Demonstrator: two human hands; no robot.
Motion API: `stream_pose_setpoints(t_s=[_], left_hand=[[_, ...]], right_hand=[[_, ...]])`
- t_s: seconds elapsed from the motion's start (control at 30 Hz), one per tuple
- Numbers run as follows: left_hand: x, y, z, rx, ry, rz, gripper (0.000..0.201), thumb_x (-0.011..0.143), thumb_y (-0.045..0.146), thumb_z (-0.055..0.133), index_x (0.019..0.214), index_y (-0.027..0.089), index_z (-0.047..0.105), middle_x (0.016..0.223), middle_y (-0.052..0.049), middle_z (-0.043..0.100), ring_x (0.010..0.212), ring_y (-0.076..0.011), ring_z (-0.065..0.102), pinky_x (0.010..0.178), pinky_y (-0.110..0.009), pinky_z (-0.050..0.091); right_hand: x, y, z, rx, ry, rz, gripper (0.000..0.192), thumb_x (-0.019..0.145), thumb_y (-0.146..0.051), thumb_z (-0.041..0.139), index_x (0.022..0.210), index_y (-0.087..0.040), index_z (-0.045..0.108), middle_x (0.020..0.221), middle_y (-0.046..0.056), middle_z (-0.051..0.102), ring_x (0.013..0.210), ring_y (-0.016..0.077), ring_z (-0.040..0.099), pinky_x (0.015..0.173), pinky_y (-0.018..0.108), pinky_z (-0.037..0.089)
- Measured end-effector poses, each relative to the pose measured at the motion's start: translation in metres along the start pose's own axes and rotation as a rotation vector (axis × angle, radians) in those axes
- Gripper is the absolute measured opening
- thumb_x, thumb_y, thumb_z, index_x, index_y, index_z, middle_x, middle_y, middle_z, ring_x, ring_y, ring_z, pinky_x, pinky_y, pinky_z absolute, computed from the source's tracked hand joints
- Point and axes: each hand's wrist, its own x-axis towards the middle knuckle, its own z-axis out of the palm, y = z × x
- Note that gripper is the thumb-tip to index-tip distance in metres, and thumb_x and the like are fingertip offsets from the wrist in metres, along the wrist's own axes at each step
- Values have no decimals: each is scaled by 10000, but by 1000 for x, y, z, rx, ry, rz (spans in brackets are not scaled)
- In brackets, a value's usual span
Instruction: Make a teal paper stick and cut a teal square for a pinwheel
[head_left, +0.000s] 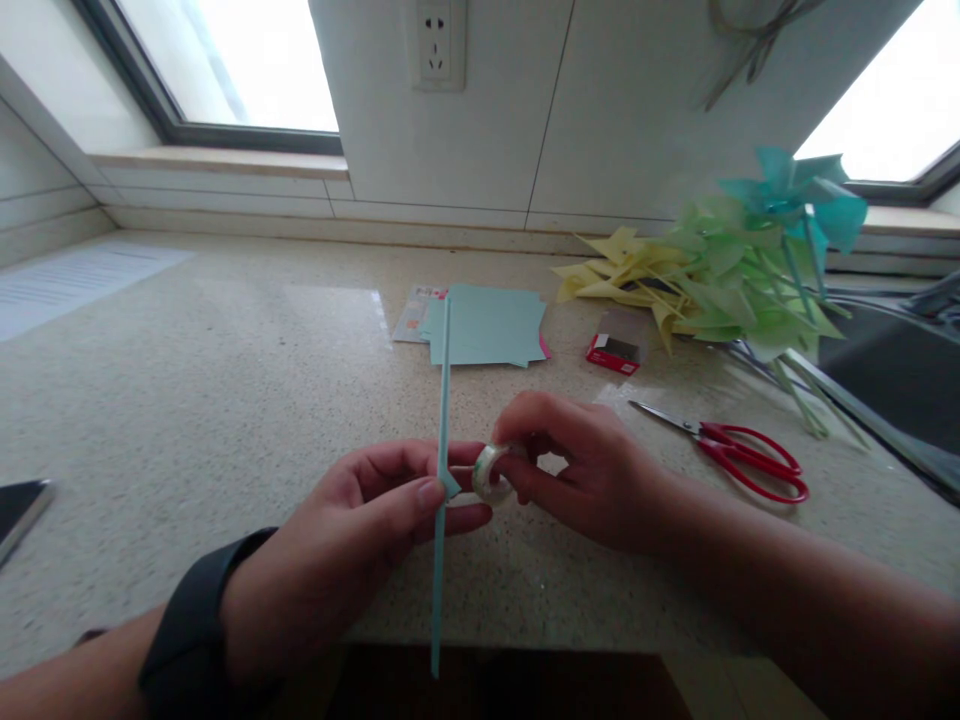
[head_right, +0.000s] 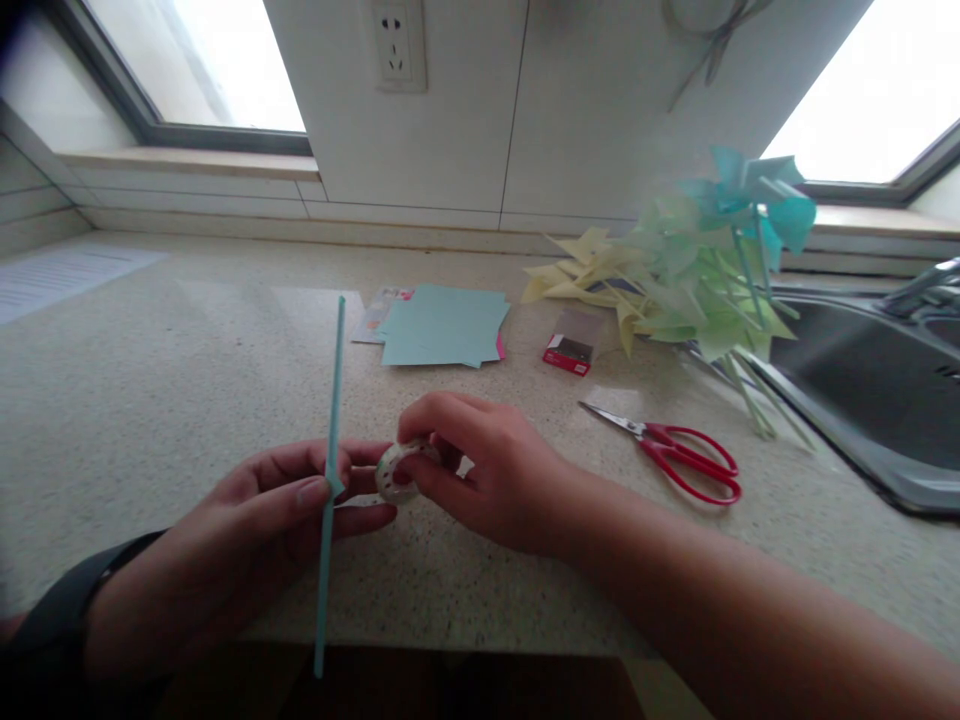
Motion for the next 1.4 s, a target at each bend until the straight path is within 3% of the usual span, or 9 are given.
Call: stream_pose_setpoints(t_s=[0.13, 0.3, 0.43, 0.7, 0.8, 0.93, 1.13, 1.27, 1.4], left_hand=[[1, 0, 2, -20, -17, 29, 165, 814, 252, 831, 966, 190, 809, 1051, -63, 810, 1012, -175, 745, 920, -216, 566], [1, 1, 3, -54, -48, 35, 129, 835, 225, 810, 961, 198, 808, 1046, -47, 812, 1009, -173, 752, 909, -198, 569], [1, 1, 2, -71, -56, 49, 88, 845, 196, 793, 931, 203, 808, 1168, -37, 780, 1032, -187, 745, 908, -227, 588], [-1, -1, 0, -16, -19, 64, 87, 819, 248, 823, 892, 202, 810, 1178, -39, 776, 1025, -167, 726, 896, -219, 588], [-2, -1, -1, -7, 4, 61, 76, 816, 250, 825, 873, 203, 809, 1198, -36, 767, 1006, -163, 723, 897, -233, 592], [0, -2, -1, -13, 30, 87, 49, 845, 215, 795, 890, 196, 802, 1285, -38, 727, 1128, -186, 690, 959, -246, 566], [0, -3, 0, -38, -28, 50, 83, 863, 198, 776, 943, 178, 786, 1324, -66, 703, 1116, -235, 715, 987, -301, 564], [0, -3, 0, -55, -5, 43, 54, 869, 191, 770, 915, 167, 783, 1333, -56, 698, 1070, -187, 730, 976, -241, 548], [1, -2, 1, -22, 44, 46, 68, 857, 210, 782, 897, 155, 781, 1241, -60, 743, 1026, -149, 722, 954, -205, 532]], right_hand=[[4, -2, -2, 33, -45, -68, 272, 954, -73, 543, 1154, -172, 698, 950, 57, 700, 741, 102, 667, 651, 216, 530], [3, -5, -1, 12, 10, 13, 146, 936, -106, 598, 1024, -151, 705, 794, 24, 739, 625, 100, 688, 575, 204, 528], [1, -3, 3, 32, 43, 118, 94, 900, -107, 611, 965, -164, 649, 632, -33, 683, 490, 86, 652, 479, 174, 477], [2, 1, 5, 88, 7, 286, 88, 916, -201, 577, 895, -209, 492, 603, -58, 606, 479, 91, 582, 441, 180, 405], [4, 1, 3, -26, 62, 277, 177, 891, -285, 654, 826, -200, 514, 628, -39, 573, 522, 96, 523, 466, 215, 372], [3, 3, 6, 110, 73, 298, 193, 892, -277, 651, 853, -216, 472, 670, -57, 509, 518, 84, 465, 464, 222, 352], [0, 2, 8, 273, -8, 317, 155, 870, -127, 570, 923, -227, 465, 741, -42, 549, 577, 107, 562, 499, 232, 411], [2, 1, 4, 126, -40, 210, 210, 767, -19, 604, 865, -197, 550, 893, -1, 558, 712, 115, 550, 609, 257, 443], [5, -3, -2, 135, -125, 213, 144, 812, -63, 613, 889, -175, 564, 959, 26, 541, 784, 133, 548, 678, 281, 468]])
